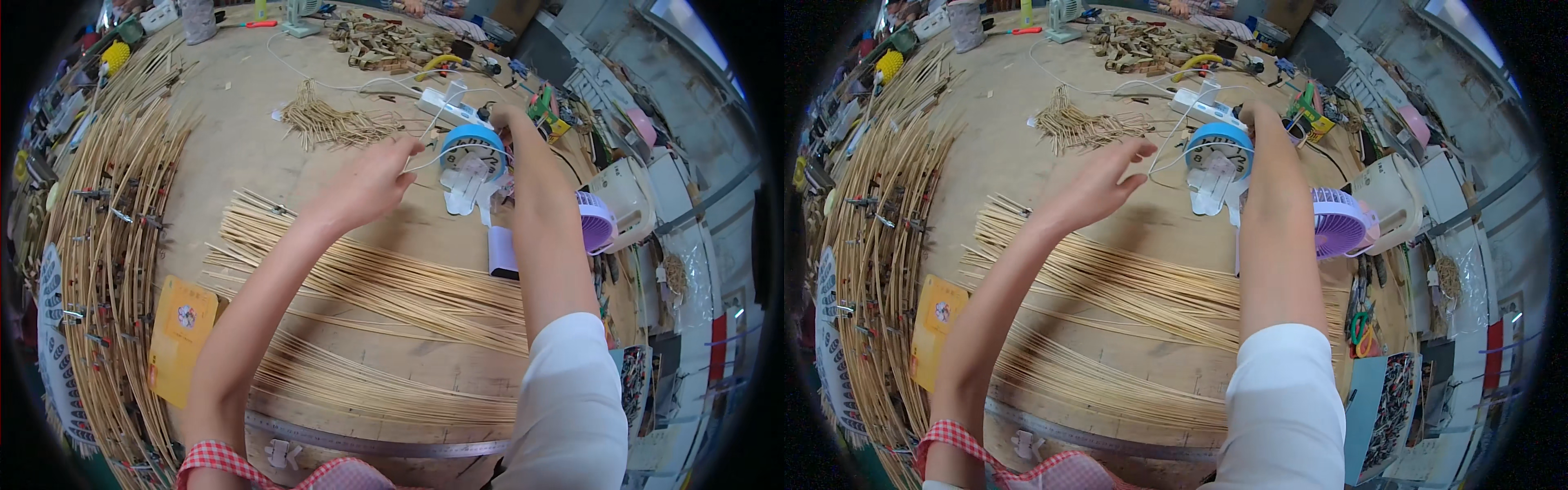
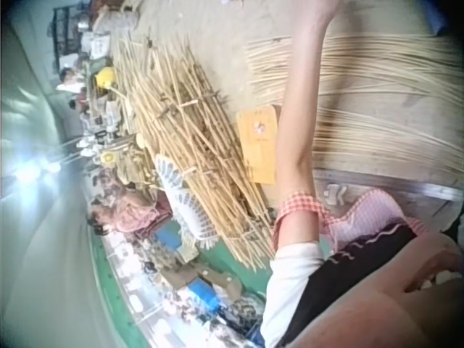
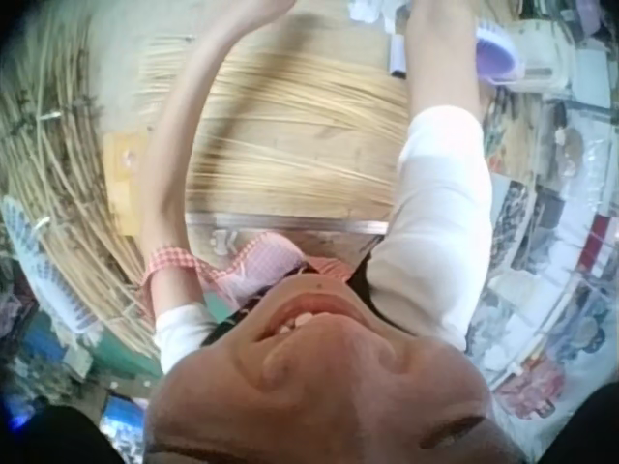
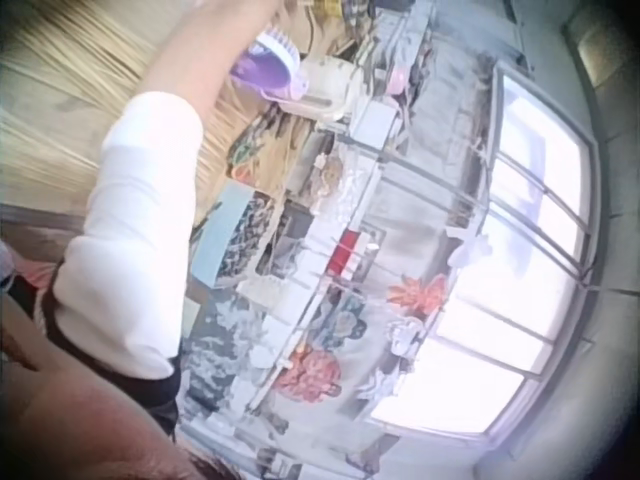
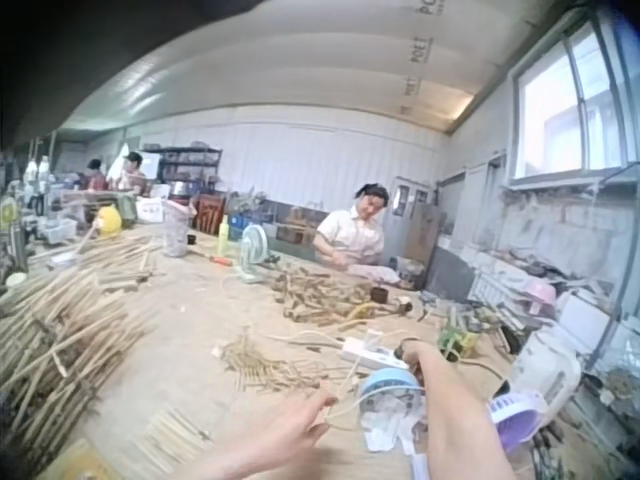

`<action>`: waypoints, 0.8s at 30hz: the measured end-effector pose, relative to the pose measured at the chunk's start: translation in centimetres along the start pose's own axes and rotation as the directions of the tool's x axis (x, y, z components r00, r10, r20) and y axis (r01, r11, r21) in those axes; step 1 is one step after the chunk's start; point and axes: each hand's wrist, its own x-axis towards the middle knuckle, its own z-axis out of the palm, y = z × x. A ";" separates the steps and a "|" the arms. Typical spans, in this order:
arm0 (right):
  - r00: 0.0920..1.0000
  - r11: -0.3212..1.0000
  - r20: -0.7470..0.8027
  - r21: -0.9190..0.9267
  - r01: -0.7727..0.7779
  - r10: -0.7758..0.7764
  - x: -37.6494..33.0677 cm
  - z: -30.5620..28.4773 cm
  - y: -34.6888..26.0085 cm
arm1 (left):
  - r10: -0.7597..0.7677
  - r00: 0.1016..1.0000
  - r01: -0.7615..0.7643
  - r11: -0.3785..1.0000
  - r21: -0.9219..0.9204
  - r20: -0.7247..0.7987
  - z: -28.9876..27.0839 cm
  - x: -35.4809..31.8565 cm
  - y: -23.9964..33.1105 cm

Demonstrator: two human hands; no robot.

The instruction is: The person sits at a workbench and assembles long bamboo sticks. They pick up sticks, align them, and secure them together using small metal clips. The person occasionally uses a ruler to measure the sticks and adjusts a small fan on the table.

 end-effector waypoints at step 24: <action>0.991 0.975 -0.049 -0.194 0.109 -0.121 0.1 0.9 -0.9 | 0.311 0.941 -0.332 0.926 0.181 0.137 11.4 -0.6 -1.4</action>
